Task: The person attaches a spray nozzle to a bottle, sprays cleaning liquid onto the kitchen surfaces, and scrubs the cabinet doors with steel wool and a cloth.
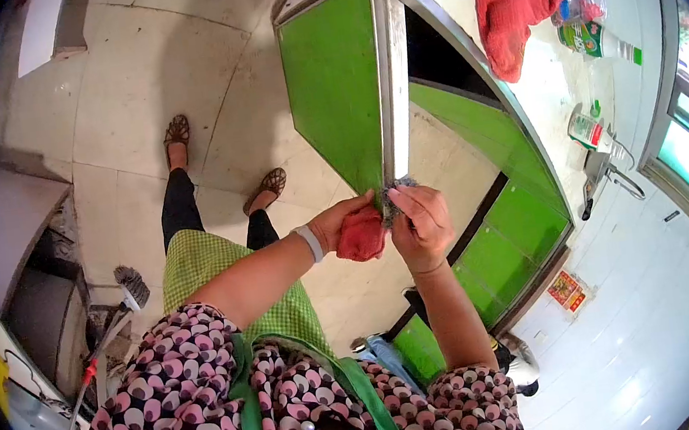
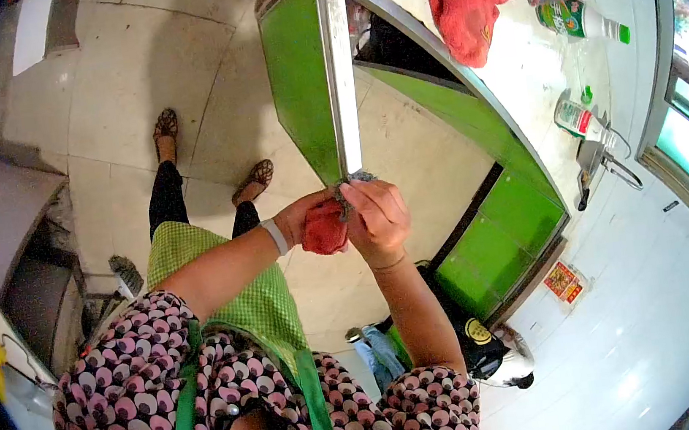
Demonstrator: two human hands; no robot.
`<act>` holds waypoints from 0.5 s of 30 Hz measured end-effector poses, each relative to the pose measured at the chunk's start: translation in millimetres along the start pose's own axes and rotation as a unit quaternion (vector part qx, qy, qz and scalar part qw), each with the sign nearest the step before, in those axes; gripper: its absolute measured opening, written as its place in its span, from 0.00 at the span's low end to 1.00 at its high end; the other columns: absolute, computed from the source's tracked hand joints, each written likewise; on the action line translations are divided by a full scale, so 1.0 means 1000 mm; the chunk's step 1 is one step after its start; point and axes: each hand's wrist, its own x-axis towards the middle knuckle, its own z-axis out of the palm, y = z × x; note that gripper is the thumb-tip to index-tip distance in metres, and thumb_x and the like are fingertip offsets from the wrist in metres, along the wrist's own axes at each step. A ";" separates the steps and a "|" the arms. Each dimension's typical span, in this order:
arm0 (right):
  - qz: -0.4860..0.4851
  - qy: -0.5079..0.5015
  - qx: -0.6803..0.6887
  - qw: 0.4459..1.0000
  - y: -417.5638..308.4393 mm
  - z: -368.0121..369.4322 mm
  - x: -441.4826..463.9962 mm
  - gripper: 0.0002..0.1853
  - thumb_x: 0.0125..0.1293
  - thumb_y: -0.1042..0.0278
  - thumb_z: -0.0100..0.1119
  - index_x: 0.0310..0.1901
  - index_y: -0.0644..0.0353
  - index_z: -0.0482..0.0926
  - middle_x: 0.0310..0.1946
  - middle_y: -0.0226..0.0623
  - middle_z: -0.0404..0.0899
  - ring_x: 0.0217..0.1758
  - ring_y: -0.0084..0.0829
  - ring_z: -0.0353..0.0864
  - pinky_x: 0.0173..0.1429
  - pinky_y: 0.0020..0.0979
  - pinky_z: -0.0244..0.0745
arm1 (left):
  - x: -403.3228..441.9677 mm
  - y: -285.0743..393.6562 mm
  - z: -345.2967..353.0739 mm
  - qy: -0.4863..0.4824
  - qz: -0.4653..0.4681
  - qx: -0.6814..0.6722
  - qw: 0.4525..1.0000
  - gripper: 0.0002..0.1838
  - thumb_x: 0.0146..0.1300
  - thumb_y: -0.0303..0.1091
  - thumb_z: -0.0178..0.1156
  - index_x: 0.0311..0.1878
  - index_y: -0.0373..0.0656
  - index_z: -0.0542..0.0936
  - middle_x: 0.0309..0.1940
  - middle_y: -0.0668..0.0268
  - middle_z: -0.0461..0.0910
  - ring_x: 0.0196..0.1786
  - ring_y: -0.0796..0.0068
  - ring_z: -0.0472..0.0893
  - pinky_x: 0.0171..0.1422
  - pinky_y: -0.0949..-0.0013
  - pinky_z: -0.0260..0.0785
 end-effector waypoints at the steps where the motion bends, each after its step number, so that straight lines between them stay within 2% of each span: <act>1: 0.008 0.000 0.003 1.000 -0.002 0.002 0.004 0.20 0.39 0.89 0.53 0.35 0.58 0.83 0.34 0.39 0.81 0.37 0.36 0.80 0.43 0.31 0.77 | -0.001 0.000 0.000 -0.022 0.003 0.012 1.000 0.29 0.64 0.58 0.48 0.45 0.37 0.75 0.36 0.53 0.81 0.36 0.53 0.82 0.39 0.50 0.76; 5: -0.062 0.054 -0.006 0.997 0.016 0.032 0.091 0.16 0.43 0.84 0.54 0.35 0.59 0.82 0.33 0.39 0.81 0.36 0.37 0.80 0.42 0.32 0.76 | 0.002 -0.009 -0.020 -0.053 0.007 -0.060 0.997 0.28 0.66 0.56 0.46 0.49 0.37 0.74 0.42 0.54 0.80 0.42 0.55 0.81 0.42 0.51 0.76; 7: -0.095 0.097 -0.016 0.991 0.025 0.049 0.140 0.13 0.45 0.81 0.55 0.35 0.58 0.82 0.33 0.39 0.81 0.36 0.38 0.80 0.42 0.31 0.75 | -0.008 -0.011 -0.027 0.002 0.045 -0.022 0.999 0.28 0.67 0.54 0.45 0.55 0.37 0.70 0.48 0.54 0.77 0.46 0.59 0.79 0.45 0.51 0.76; 8: -0.091 0.080 -0.030 0.992 0.026 0.055 0.157 0.14 0.45 0.80 0.57 0.37 0.59 0.79 0.36 0.40 0.79 0.39 0.41 0.77 0.44 0.36 0.74 | -0.017 -0.010 -0.032 -0.048 0.050 -0.020 0.997 0.29 0.68 0.52 0.43 0.60 0.37 0.66 0.54 0.55 0.73 0.49 0.61 0.78 0.46 0.50 0.76; 9: -0.068 0.074 -0.055 0.993 0.023 0.059 0.172 0.14 0.47 0.79 0.58 0.40 0.59 0.78 0.36 0.40 0.79 0.39 0.41 0.77 0.44 0.35 0.73 | -0.026 -0.009 -0.037 -0.046 0.052 -0.017 0.997 0.29 0.68 0.52 0.43 0.60 0.37 0.66 0.54 0.55 0.73 0.49 0.61 0.78 0.46 0.50 0.76; 11: -0.015 0.043 -0.063 0.997 0.015 0.063 0.179 0.15 0.50 0.77 0.59 0.43 0.61 0.77 0.39 0.43 0.78 0.43 0.43 0.76 0.48 0.36 0.73 | -0.042 -0.010 -0.045 0.001 0.062 -0.014 0.998 0.29 0.69 0.52 0.42 0.61 0.37 0.64 0.55 0.56 0.71 0.50 0.63 0.77 0.45 0.48 0.76; 12: -0.014 0.045 -0.065 0.997 0.009 0.064 0.172 0.15 0.50 0.77 0.59 0.43 0.61 0.77 0.39 0.43 0.78 0.43 0.43 0.76 0.48 0.36 0.73 | -0.048 -0.009 -0.051 -0.023 0.049 -0.041 0.998 0.28 0.69 0.52 0.42 0.62 0.39 0.63 0.57 0.56 0.70 0.51 0.63 0.77 0.45 0.48 0.75; 14: -0.068 0.054 -0.067 0.994 0.009 0.051 0.137 0.15 0.52 0.74 0.61 0.44 0.62 0.78 0.43 0.47 0.77 0.49 0.45 0.76 0.55 0.38 0.71 | -0.046 -0.013 -0.042 -0.008 0.054 -0.046 0.997 0.28 0.69 0.52 0.42 0.62 0.40 0.63 0.56 0.55 0.70 0.50 0.63 0.77 0.45 0.47 0.75; 15: -0.046 0.001 -0.042 0.998 0.003 0.044 0.121 0.17 0.52 0.76 0.60 0.46 0.64 0.77 0.46 0.49 0.75 0.53 0.48 0.74 0.58 0.40 0.69 | -0.050 -0.013 -0.039 0.009 0.059 -0.055 0.997 0.28 0.69 0.52 0.42 0.62 0.41 0.63 0.55 0.55 0.71 0.50 0.62 0.77 0.44 0.47 0.75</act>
